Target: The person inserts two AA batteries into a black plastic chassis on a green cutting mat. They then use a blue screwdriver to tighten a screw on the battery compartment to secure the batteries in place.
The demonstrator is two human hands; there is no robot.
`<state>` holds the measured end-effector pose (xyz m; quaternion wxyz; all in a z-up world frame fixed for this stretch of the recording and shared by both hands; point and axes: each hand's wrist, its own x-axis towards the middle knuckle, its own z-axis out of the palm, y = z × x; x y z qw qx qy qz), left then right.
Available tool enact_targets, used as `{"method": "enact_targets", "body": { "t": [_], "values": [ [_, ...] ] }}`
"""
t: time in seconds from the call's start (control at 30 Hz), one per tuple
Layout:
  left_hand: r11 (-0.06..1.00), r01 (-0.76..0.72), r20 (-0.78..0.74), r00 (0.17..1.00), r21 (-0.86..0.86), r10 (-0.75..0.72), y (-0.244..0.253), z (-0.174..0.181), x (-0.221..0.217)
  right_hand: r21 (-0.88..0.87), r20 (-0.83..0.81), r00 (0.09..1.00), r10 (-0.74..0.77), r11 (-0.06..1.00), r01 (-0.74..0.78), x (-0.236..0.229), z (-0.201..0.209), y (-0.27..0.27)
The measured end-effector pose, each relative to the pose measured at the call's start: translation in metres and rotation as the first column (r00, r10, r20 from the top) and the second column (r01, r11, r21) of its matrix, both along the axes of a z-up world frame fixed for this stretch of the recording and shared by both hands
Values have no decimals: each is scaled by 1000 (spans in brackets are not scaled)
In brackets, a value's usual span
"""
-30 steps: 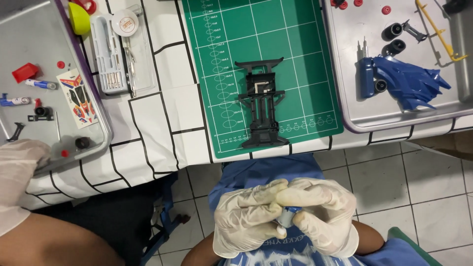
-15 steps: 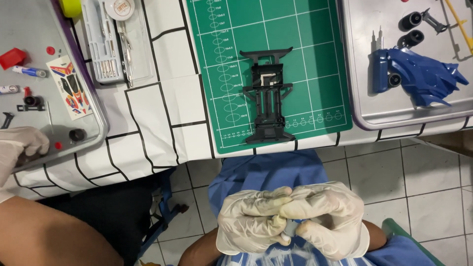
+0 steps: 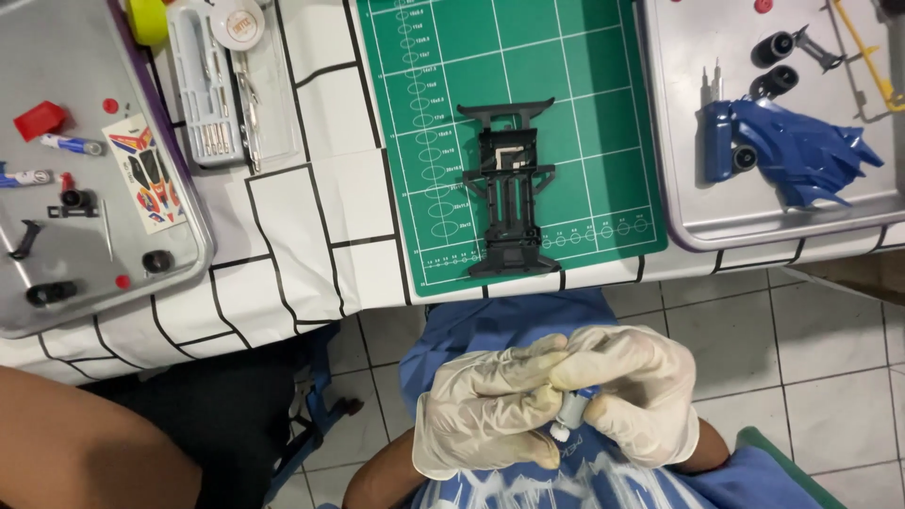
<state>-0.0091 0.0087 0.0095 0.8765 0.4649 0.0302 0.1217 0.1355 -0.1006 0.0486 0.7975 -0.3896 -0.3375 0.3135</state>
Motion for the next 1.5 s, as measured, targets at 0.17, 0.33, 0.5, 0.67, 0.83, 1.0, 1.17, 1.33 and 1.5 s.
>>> {"method": "enact_targets", "body": {
  "t": [0.17,0.33,0.5,0.67,0.83,1.0,1.17,1.33,1.5],
  "values": [
    [877,-350,150,936,329,318,-4,3,16,-85,-79,989,-122,990,115,-8,-13,-7],
    [912,-346,65,938,219,340,-11,11,15,-106,-9,993,-119,987,118,-6,-11,-13],
    [940,-318,-10,947,125,322,-15,8,7,-125,12,994,-113,986,114,-10,-15,-15],
    [918,-278,2,957,283,290,-7,5,15,-156,6,992,-127,980,126,-3,-19,-14],
    [720,-355,223,935,596,276,30,45,52,-142,172,925,-339,921,364,39,-15,-7],
    [788,-217,-97,939,576,329,43,59,78,-82,419,875,-241,950,301,55,18,33],
    [735,-367,-146,835,570,530,63,47,84,-161,448,892,-67,975,153,71,-1,32],
    [680,-371,-73,845,633,529,83,51,88,-329,549,835,39,928,173,84,13,41],
    [902,-317,-396,819,293,416,98,53,98,-440,598,791,125,877,194,89,29,49]
  ]
}}
